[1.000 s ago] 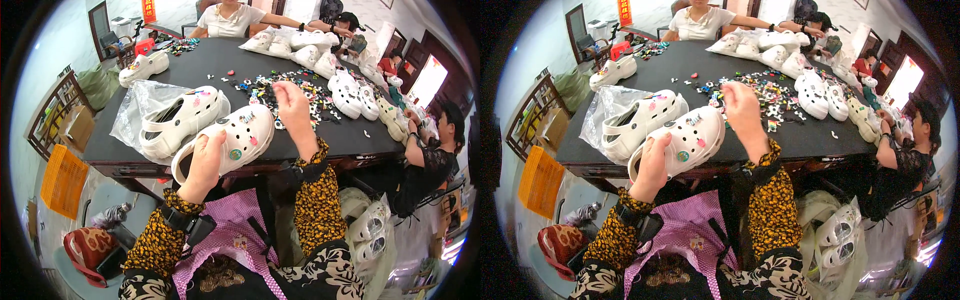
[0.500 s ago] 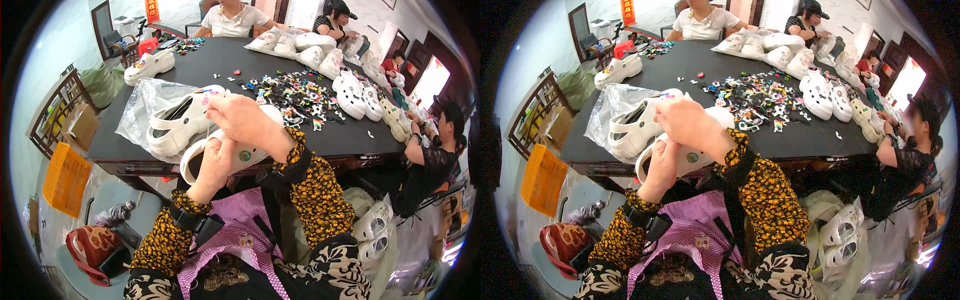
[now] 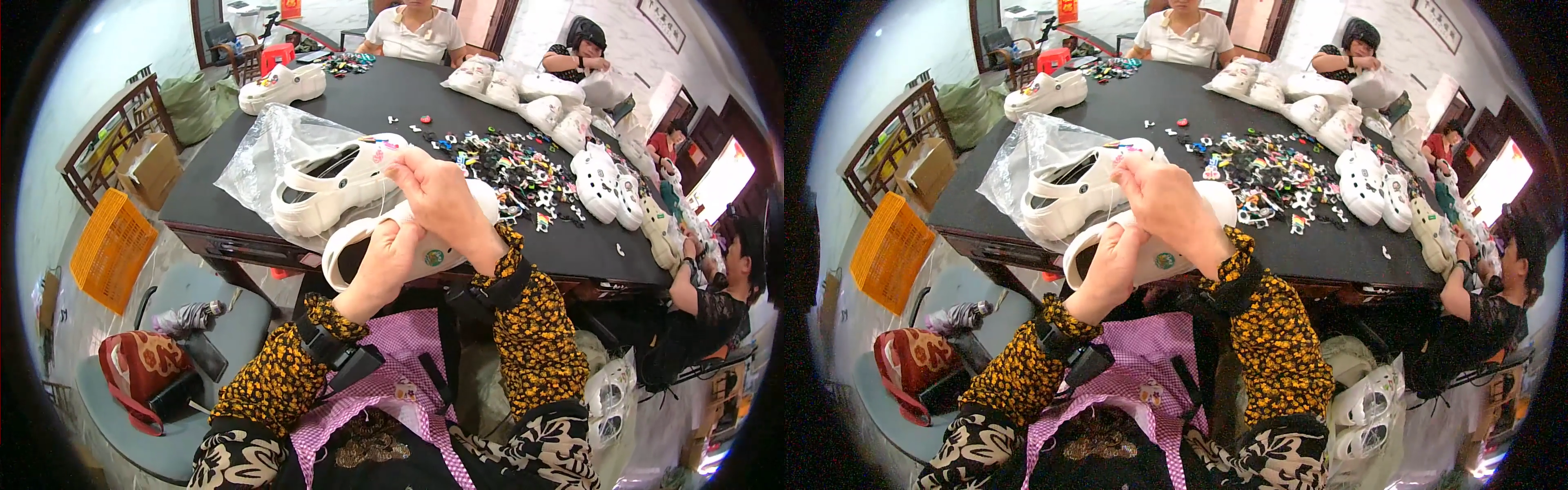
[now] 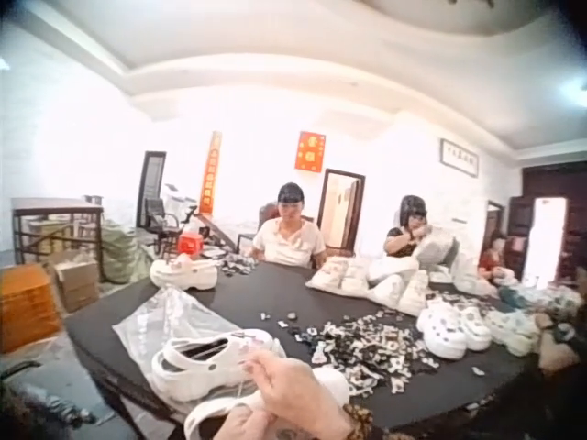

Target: Manually inserting decorative charms into the holes of rubber clogs.

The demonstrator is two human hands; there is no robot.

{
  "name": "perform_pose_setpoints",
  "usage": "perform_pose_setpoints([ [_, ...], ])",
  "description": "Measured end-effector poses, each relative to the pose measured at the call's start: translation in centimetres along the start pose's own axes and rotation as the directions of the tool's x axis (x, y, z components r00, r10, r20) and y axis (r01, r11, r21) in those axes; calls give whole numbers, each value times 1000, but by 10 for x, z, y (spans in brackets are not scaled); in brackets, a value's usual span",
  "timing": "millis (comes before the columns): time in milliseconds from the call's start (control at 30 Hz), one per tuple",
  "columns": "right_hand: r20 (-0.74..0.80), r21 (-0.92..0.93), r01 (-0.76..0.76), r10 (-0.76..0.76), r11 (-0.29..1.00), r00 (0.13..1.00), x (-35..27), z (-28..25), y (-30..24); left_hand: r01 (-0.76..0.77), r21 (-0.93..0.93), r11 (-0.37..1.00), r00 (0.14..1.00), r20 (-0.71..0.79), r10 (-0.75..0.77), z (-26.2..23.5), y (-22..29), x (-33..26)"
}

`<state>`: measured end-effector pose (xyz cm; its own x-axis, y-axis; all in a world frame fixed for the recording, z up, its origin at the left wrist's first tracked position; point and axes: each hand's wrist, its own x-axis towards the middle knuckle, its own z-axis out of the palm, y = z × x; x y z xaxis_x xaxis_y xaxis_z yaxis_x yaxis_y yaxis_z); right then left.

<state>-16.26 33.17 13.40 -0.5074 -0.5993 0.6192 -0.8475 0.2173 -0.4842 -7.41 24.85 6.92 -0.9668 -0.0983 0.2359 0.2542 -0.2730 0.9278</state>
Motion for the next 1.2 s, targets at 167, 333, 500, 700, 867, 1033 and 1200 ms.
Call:
perform_pose_setpoints([
  [167, -99, -36, 32, -35, 999, 994, -2, -1, 1, -49, 91, 995, 999, -5, 49, -2, 2, 4],
  [333, -216, 122, -39, 65, 992, 974, -3, 2, 6, -49, -242, 969, 981, -194, 2, 12, 2, 5],
  [500, -302, 283, -26, 115, 959, 946, -4, -13, 9, -3, -233, 972, 985, -166, -37, 9, 7, 9],
  [700, -396, -103, 42, -80, 994, 915, -33, -7, 11, 55, -103, 993, 972, -223, -77, 11, 19, 18],
  [867, -440, -403, 87, -276, 911, 854, -46, 15, 11, 27, -110, 994, 982, -182, -47, 9, 13, 21],
  [1033, -489, -457, 20, -270, 889, 829, -64, 30, 16, 108, -204, 973, 967, -206, -150, 9, 15, 22],
  [1200, -548, -422, 51, -300, 905, 781, -64, 32, 19, 81, -221, 972, 968, -214, -130, 15, 27, 15],
])
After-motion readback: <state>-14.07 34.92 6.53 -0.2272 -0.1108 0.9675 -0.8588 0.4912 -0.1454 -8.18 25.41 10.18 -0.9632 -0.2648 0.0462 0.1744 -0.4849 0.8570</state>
